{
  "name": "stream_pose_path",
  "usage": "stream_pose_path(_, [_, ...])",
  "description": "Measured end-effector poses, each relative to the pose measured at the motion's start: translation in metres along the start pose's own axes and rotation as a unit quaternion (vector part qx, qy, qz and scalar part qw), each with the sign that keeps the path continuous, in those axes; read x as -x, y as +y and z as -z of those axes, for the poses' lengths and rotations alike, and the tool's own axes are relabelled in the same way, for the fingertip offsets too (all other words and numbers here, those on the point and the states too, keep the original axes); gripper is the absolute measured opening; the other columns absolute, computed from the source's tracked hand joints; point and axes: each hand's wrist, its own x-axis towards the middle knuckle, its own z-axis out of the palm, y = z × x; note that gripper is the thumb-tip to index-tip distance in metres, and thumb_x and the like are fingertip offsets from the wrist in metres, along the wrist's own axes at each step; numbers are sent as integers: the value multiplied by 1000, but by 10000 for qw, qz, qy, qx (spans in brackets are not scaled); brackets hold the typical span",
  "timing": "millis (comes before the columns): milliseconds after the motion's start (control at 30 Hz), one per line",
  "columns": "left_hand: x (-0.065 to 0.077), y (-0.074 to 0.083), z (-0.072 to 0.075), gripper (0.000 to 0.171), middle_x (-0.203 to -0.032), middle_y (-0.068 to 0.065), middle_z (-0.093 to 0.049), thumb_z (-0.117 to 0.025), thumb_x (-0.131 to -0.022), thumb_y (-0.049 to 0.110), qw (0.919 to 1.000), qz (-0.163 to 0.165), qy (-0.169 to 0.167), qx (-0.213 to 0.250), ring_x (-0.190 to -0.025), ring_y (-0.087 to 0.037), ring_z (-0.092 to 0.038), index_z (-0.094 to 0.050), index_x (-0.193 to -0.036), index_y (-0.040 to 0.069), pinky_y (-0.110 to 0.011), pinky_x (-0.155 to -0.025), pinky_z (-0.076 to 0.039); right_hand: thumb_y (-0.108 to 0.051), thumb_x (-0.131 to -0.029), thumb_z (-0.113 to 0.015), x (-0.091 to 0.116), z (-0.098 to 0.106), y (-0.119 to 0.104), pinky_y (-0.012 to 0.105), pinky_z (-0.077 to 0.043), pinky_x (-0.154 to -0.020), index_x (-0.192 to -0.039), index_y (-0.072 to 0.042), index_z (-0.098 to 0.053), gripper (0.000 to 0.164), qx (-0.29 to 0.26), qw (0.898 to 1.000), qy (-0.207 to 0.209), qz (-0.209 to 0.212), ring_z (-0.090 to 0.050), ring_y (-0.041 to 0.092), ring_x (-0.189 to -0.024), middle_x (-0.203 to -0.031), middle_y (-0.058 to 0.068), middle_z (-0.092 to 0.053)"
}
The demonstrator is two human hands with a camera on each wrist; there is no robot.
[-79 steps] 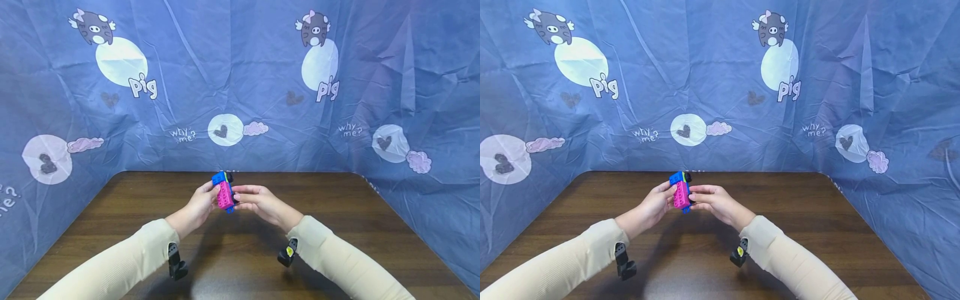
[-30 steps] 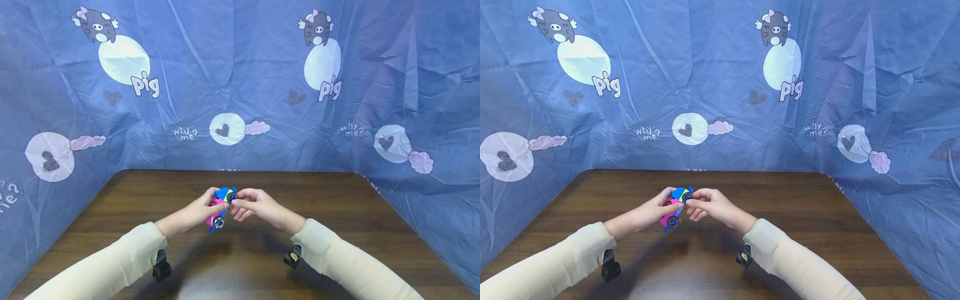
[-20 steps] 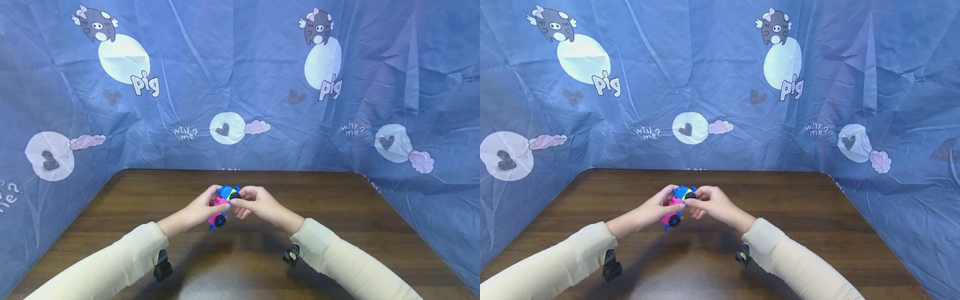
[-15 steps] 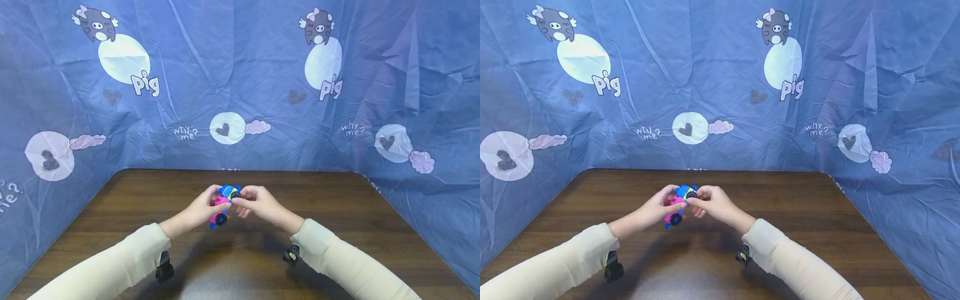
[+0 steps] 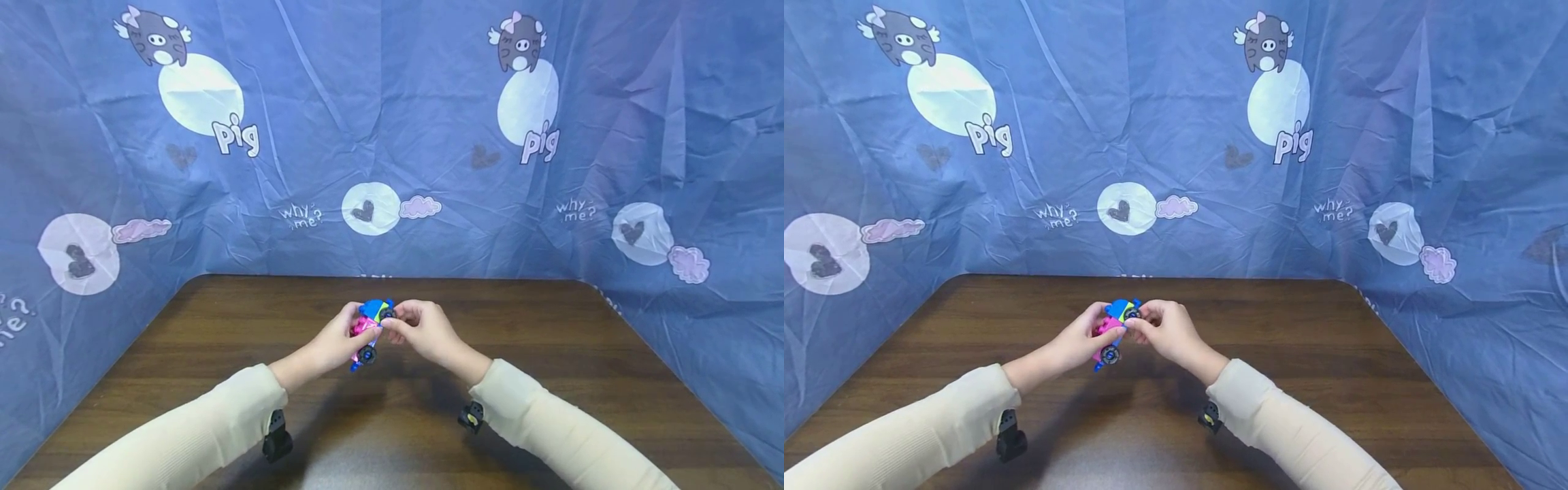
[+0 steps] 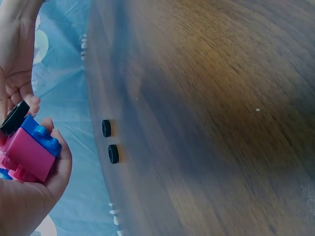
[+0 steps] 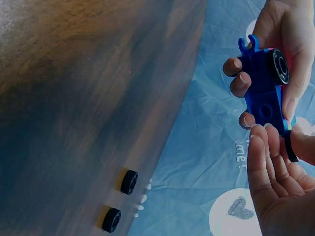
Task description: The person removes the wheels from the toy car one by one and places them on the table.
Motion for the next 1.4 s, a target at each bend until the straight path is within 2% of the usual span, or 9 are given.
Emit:
stream_pose_path(167, [0, -2, -1, 43, -104, -21, -63, -62, -95, 14, 9996, 5, 68, -262, -88, -21, -64, -40, -125, -7, -36, -77, -57, -11, -89, -69, 1, -3, 0, 41, -58, -60, -85, 5, -66, 17, 115, 9998, 122, -101, -69, 33, -63, -69, 17, -69])
stream_pose_path(367, [1, -3, -2, 41, -106, -20, -60, -61, -95, 13, 9994, 75, 235, -247, -92, -24, -63, -40, -125, -7, -39, -84, -55, -13, -87, -72, -1, -6, -5, 32, -58, -58, -81, 1, -68, 16, 361, 9987, 288, -205, -67, 16, -57, -67, 12, -70])
stream_pose_path(500, [1, -4, -5, 42, -107, -20, -58, -59, -97, 15, 9989, 350, 283, -106, -94, -24, -62, -39, -126, -8, -39, -83, -55, -16, -88, -71, -2, -6, -4, 22, -53, -53, -78, 0, -66, 20, 643, 9976, 230, -86, -68, 23, -59, -66, 12, -69])
stream_pose_path(567, [0, -4, -6, 43, -108, -20, -58, -59, -97, 16, 9985, 462, 288, -11, -94, -24, -61, -39, -126, -7, -38, -82, -55, -17, -88, -71, -3, -4, -4, 23, -53, -54, -78, 0, -66, 21, 595, 9981, 140, -122, -69, 27, -61, -67, 12, -70])
stream_pose_path(767, [-3, -1, -3, 45, -112, -22, -60, -58, -98, 19, 9981, 453, 46, 403, -97, -26, -64, -35, -129, -5, -39, -84, -56, -11, -87, -72, -5, 3, -5, 45, -59, -70, -88, 6, -62, 20, -554, 9957, 98, -743, -70, 21, -62, -73, 16, -71])
stream_pose_path(967, [-5, 3, 3, 45, -117, -23, -58, -53, -100, 18, 9896, 608, -408, 1235, -98, -28, -67, -31, -132, -3, -32, -80, -56, 0, -84, -72, -7, 5, -9, 34, -60, -66, -95, 7, -56, 21, -1694, 9773, 380, -1215, -69, 14, -62, -71, 5, -68])
stream_pose_path(1100, [-4, 5, 8, 46, -126, -27, -55, -49, -100, 15, 9812, 667, -660, 1687, -98, -28, -68, -28, -137, -3, -33, -77, -58, 2, -84, -72, -7, 7, -11, 32, -60, -65, -100, 7, -57, 23, -2002, 9700, 485, -1292, -70, 16, -64, -74, 7, -71])
stream_pose_path(1200, [-4, 6, 11, 48, -125, -26, -56, -50, -101, 16, 9800, 684, -772, 1701, -91, -19, -68, -29, -139, -1, -35, -79, -58, 3, -85, -69, -6, 10, -11, 34, -60, -67, -105, 11, -57, 25, -2152, 9679, 488, -1200, -72, 20, -67, -80, 13, -73])
stream_pose_path(1400, [-3, 4, 15, 49, -119, -25, -58, -52, -100, 13, 9761, 624, -877, 1889, -86, -13, -65, -27, -140, 0, -37, -79, -58, 2, -91, -63, -3, 13, -12, 45, -58, -78, -114, 15, -57, 27, -2325, 9655, 384, -1103, -72, 19, -70, -90, 20, -73])
